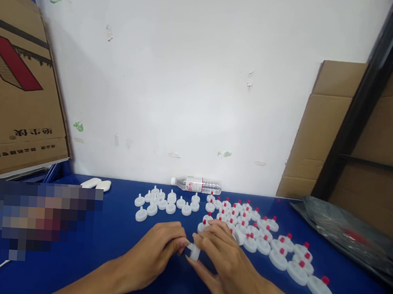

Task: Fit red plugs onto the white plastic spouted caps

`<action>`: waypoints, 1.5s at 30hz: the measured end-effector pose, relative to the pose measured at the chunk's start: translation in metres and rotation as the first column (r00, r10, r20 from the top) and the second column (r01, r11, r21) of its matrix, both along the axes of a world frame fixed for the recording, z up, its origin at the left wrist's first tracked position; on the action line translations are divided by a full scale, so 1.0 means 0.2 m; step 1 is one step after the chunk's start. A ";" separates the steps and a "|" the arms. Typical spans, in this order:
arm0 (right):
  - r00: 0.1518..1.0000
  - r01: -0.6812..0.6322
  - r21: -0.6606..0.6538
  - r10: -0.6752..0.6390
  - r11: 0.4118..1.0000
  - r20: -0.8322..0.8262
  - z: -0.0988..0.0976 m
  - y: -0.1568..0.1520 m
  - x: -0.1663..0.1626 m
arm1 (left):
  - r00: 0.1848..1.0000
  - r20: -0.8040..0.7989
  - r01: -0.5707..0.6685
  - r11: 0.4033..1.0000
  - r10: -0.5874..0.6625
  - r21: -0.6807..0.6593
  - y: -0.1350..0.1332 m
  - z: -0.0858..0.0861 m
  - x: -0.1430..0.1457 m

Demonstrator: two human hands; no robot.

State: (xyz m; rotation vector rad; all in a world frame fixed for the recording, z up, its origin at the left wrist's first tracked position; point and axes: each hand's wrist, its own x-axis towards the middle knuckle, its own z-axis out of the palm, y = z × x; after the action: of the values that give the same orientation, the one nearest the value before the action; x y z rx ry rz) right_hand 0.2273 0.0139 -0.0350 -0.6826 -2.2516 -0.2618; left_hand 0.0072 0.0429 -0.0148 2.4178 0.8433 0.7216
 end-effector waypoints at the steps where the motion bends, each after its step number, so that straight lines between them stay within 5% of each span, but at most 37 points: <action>1: 1.000 0.002 0.000 -0.002 1.000 -0.001 0.00 0.00 0.00 | 1.000 -0.002 -0.005 1.000 0.005 0.019 0.00 0.00 0.00; 12: 0.979 0.198 -0.186 -0.203 0.962 -0.007 0.04 0.03 -0.03 | 0.957 -0.237 -0.104 0.961 0.168 0.258 -0.02 0.06 -0.02; 23: 0.971 0.228 -0.209 -0.238 0.951 -0.023 0.04 0.04 -0.01 | 0.956 -0.292 0.077 0.954 0.011 0.290 -0.05 -0.09 0.06; 35: 0.980 0.193 -0.167 -0.198 0.967 -0.011 0.02 0.04 -0.01 | 0.980 -0.058 -0.180 0.969 0.192 0.168 0.00 -0.02 0.01; 45: 0.974 0.225 -0.224 -0.216 0.948 0.063 0.03 0.04 -0.01 | 0.974 -0.040 -0.214 0.965 0.223 0.153 0.03 -0.04 0.02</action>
State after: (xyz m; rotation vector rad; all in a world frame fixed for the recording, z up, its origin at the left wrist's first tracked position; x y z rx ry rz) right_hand 0.2250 0.0221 -0.0295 -1.0636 -2.2632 -0.1229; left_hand 0.0113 0.0483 -0.0231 2.5110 1.1304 0.8265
